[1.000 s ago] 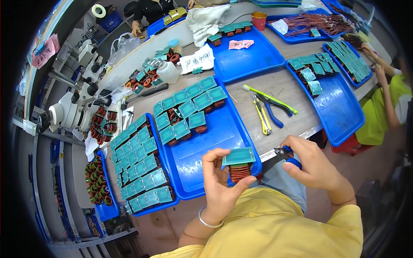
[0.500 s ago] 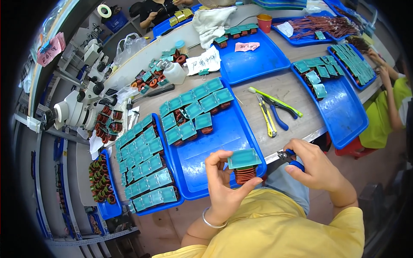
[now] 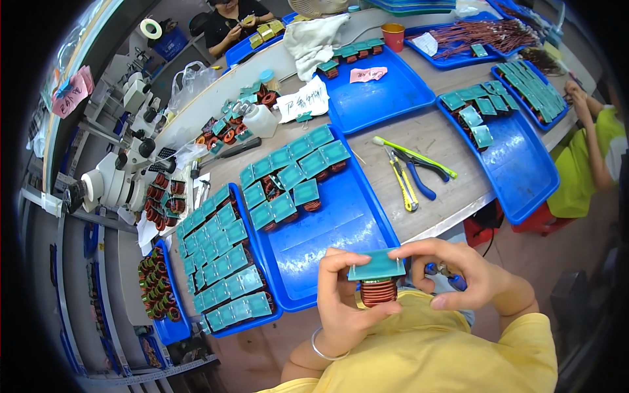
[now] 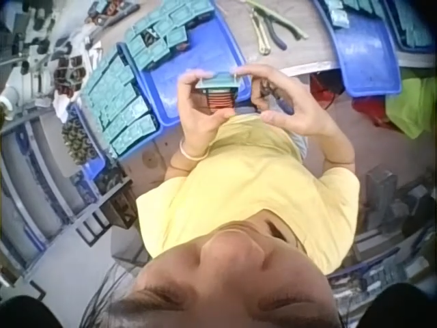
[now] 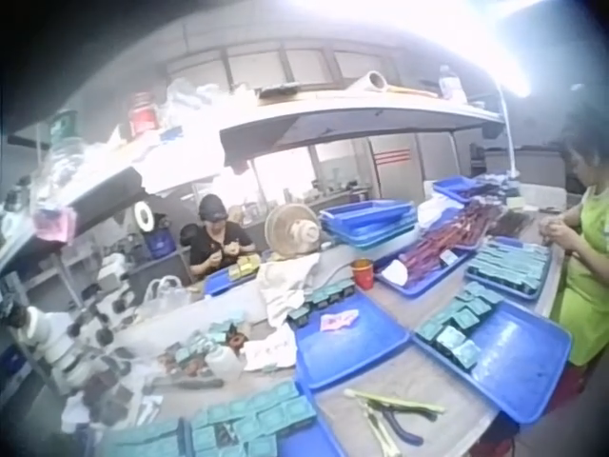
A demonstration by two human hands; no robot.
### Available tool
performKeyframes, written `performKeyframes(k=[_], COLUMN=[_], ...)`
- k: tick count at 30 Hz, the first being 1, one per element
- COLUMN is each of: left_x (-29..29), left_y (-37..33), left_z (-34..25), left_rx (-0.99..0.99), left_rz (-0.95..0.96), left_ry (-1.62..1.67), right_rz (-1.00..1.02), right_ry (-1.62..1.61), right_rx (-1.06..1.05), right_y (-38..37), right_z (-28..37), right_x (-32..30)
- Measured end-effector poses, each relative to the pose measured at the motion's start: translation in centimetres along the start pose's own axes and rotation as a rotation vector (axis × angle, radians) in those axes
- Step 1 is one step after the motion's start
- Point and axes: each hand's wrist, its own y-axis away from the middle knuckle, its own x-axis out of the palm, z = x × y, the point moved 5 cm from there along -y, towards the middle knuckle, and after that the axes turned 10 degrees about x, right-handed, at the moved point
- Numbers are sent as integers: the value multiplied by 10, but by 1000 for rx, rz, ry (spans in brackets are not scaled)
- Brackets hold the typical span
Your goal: The recorder is assembling electronic coils by trimming wires and applying tape at a workbench.
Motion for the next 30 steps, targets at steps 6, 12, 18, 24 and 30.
performKeyframes(k=[6, 12, 18, 24, 30], left_x=[0, -1, 1, 7, 7], left_y=[2, 1, 3, 5, 3], left_z=[-9, -18, -21, 10, 9], left_rx=[136, 269, 291, -509, -529], left_rz=[5, 38, -63, -49, -86], left_ry=[-187, -399, -409, 791, 686], right_rz=[56, 57, 58, -281, -281], right_ry=[-84, -82, -119, -287, -281], right_rx=[-45, -76, -79, -50, -3], right_y=[1, -1, -5, 1, 0], right_z=[3, 3, 2, -6, -14], right_x=[6, 8, 9, -6, -10])
